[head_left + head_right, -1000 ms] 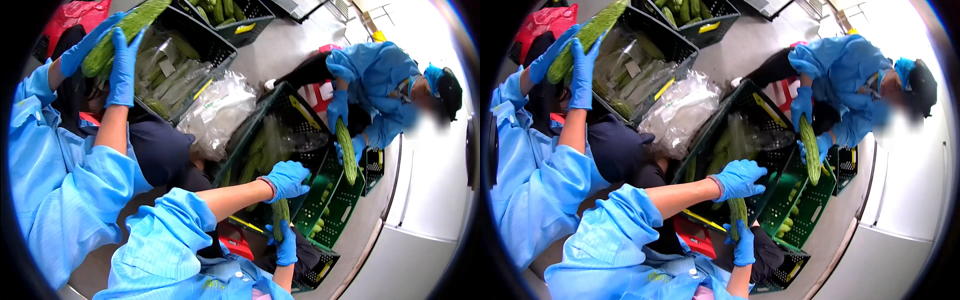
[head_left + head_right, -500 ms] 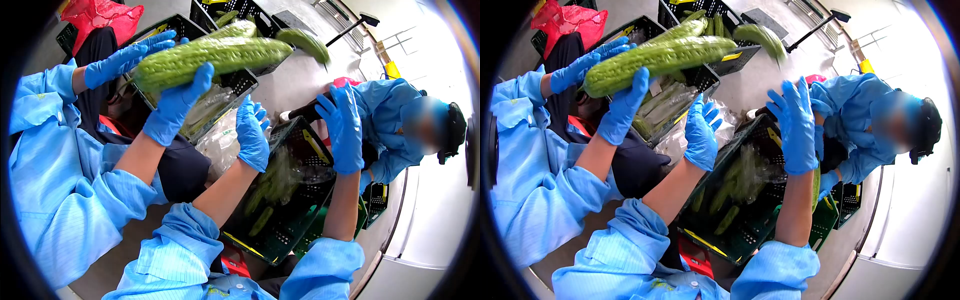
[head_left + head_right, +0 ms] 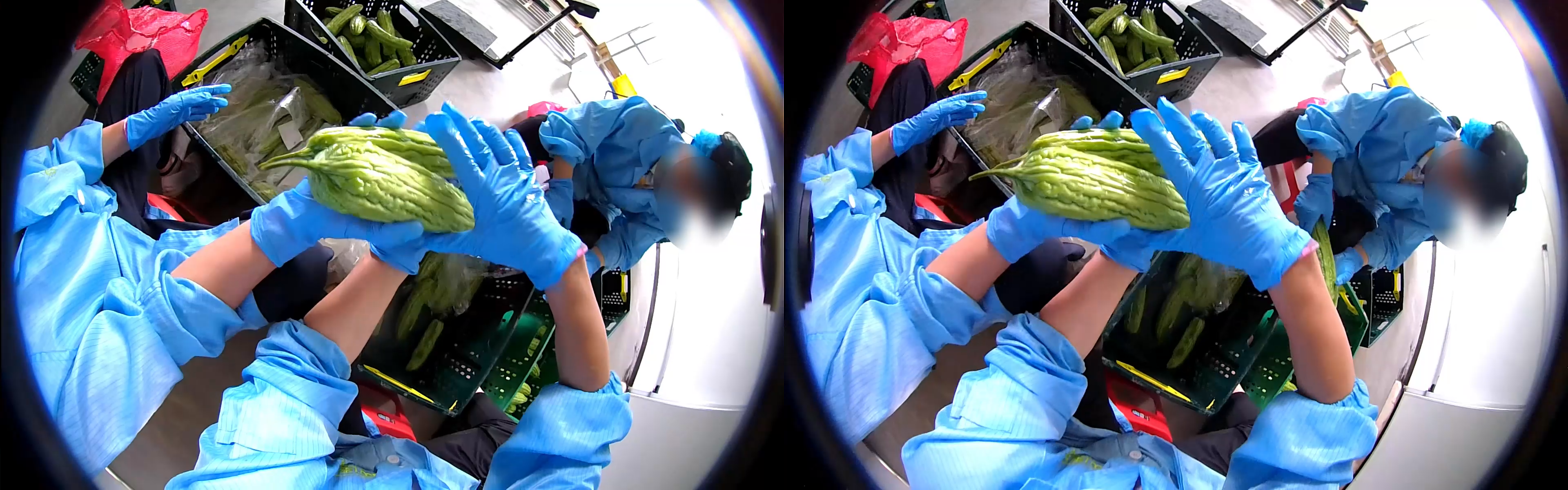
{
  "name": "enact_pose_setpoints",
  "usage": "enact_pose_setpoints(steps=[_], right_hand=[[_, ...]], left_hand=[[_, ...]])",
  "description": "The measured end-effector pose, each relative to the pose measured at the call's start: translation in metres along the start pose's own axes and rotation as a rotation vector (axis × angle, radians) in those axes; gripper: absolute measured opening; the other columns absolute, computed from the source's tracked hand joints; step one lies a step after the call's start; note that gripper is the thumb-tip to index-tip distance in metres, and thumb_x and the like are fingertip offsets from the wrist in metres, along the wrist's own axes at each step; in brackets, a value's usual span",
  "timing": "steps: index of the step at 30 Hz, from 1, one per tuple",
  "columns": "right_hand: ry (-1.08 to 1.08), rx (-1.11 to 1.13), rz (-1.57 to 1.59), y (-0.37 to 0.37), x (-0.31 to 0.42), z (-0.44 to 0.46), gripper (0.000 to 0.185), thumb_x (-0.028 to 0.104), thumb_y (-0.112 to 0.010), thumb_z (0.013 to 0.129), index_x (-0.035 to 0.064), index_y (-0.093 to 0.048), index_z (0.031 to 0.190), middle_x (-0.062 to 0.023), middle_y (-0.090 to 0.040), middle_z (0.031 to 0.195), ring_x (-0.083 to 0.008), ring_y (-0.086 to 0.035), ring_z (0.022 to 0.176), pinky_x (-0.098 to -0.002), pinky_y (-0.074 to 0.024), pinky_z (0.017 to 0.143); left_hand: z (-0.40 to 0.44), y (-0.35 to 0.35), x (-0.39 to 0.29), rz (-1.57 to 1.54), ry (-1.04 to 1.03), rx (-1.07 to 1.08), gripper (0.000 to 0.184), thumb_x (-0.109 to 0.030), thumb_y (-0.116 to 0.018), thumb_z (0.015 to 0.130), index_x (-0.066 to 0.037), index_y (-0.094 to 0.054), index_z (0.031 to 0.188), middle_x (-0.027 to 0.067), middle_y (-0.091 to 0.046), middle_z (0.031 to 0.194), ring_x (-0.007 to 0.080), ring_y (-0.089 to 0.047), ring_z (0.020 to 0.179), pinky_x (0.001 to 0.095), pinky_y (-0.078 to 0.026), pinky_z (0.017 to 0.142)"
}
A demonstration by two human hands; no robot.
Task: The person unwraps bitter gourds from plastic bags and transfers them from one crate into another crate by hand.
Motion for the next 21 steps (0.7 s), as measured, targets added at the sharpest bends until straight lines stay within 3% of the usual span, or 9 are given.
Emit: enact_pose_setpoints(steps=[2, 4, 7, 10, 11, 14, 17, 18, 21], right_hand=[[0.027, -0.037, 0.135, -0.012, -0.009, -0.007, 0.117, 0.056, -0.085, 0.060, 0.0082, -0.031, 0.152, -0.0199, -0.039, 0.151, -0.0427, -0.045, 0.130, -0.0539, -0.0333, 0.107], [0.022, -0.057, 0.207, -0.020, -0.006, -0.021, 0.116, 0.046, -0.089, 0.058, 0.0048, -0.032, 0.150, -0.0209, -0.047, 0.144, -0.0416, -0.052, 0.123, -0.0499, -0.0397, 0.102], [-0.088, -0.131, 0.359, -0.041, 0.010, -0.051, 0.115, 0.030, -0.090, 0.057, -0.0022, -0.030, 0.149, -0.0233, -0.054, 0.132, -0.0427, -0.057, 0.113, -0.0497, -0.0465, 0.096], [-0.213, -0.224, 0.297, -0.052, 0.034, -0.087, 0.118, 0.025, -0.089, 0.056, -0.0022, -0.025, 0.152, -0.0256, -0.052, 0.132, -0.0449, -0.056, 0.113, -0.0496, -0.0459, 0.097], [-0.296, -0.182, 0.351, -0.055, 0.041, -0.101, 0.130, 0.028, -0.093, 0.060, -0.0023, -0.010, 0.156, -0.0266, -0.047, 0.140, -0.0404, -0.053, 0.127, -0.0451, -0.0436, 0.105], [-0.516, -0.275, 0.493, -0.078, 0.061, -0.137, 0.131, 0.020, -0.090, 0.064, -0.0005, 0.000, 0.157, -0.0258, -0.043, 0.147, -0.0341, -0.055, 0.126, -0.0424, -0.0464, 0.104], [-0.822, -0.364, 0.791, -0.101, 0.078, -0.170, 0.125, 0.021, -0.089, 0.065, 0.0024, -0.007, 0.158, -0.0213, -0.034, 0.155, -0.0311, -0.045, 0.136, -0.0416, -0.0404, 0.110], [-0.963, -0.420, 1.000, -0.112, 0.086, -0.182, 0.120, 0.017, -0.086, 0.069, 0.0037, -0.008, 0.158, -0.0153, -0.037, 0.154, -0.0255, -0.043, 0.138, -0.0385, -0.0381, 0.112], [-1.164, -0.614, 1.212, -0.117, 0.109, -0.213, 0.099, 0.017, -0.088, 0.071, 0.0035, -0.030, 0.151, -0.0103, -0.054, 0.136, -0.0207, -0.054, 0.124, -0.0364, -0.0428, 0.107]], left_hand=[[0.009, -0.040, 0.030, -0.448, -0.285, -0.225, 0.080, -0.048, -0.068, 0.089, -0.022, -0.030, 0.154, 0.0082, -0.036, 0.155, 0.0250, -0.026, 0.148, 0.0460, -0.018, 0.124], [0.006, -0.061, 0.095, -0.748, -0.360, -0.325, 0.078, -0.048, -0.066, 0.091, -0.020, -0.030, 0.153, 0.0087, -0.035, 0.155, 0.0250, -0.028, 0.147, 0.0455, -0.021, 0.123], [-0.003, -0.073, 0.131, -0.433, -0.335, -0.232, 0.082, -0.046, -0.066, 0.091, -0.014, -0.026, 0.154, 0.0090, -0.035, 0.155, 0.0252, -0.035, 0.143, 0.0442, -0.025, 0.121], [-0.013, -0.093, 0.105, -0.614, 0.041, -0.295, 0.073, -0.045, -0.062, 0.094, -0.013, -0.030, 0.152, 0.0087, -0.039, 0.152, 0.0239, -0.039, 0.140, 0.0420, -0.029, 0.119], [-0.017, -0.101, 0.094, -0.746, 0.196, -0.347, 0.071, -0.045, -0.060, 0.095, -0.013, -0.032, 0.152, 0.0087, -0.040, 0.151, 0.0234, -0.041, 0.138, 0.0412, -0.030, 0.119], [-0.013, -0.129, 0.061, -1.053, 0.474, -0.482, 0.064, -0.044, -0.055, 0.099, -0.012, -0.036, 0.150, 0.0084, -0.045, 0.149, 0.0220, -0.045, 0.135, 0.0390, -0.033, 0.117], [0.000, -0.171, 0.041, -1.187, 0.598, -0.502, 0.058, -0.043, -0.051, 0.102, -0.011, -0.041, 0.149, 0.0082, -0.049, 0.146, 0.0206, -0.049, 0.132, 0.0368, -0.036, 0.115], [0.004, -0.184, 0.037, -1.203, 0.630, -0.484, 0.056, -0.042, -0.049, 0.103, -0.011, -0.042, 0.148, 0.0081, -0.051, 0.145, 0.0202, -0.051, 0.131, 0.0360, -0.037, 0.115], [0.009, -0.215, 0.045, -1.159, 0.683, -0.287, 0.061, -0.051, -0.044, 0.103, -0.008, -0.045, 0.147, 0.0072, -0.053, 0.144, 0.0174, -0.053, 0.128, 0.0333, -0.039, 0.112]])
Point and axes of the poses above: each hand's wrist, its own z-axis towards the middle knuckle, its own y-axis out of the back of the hand, x = y × z, the point moved 1 cm from there along z, towards the middle knuckle
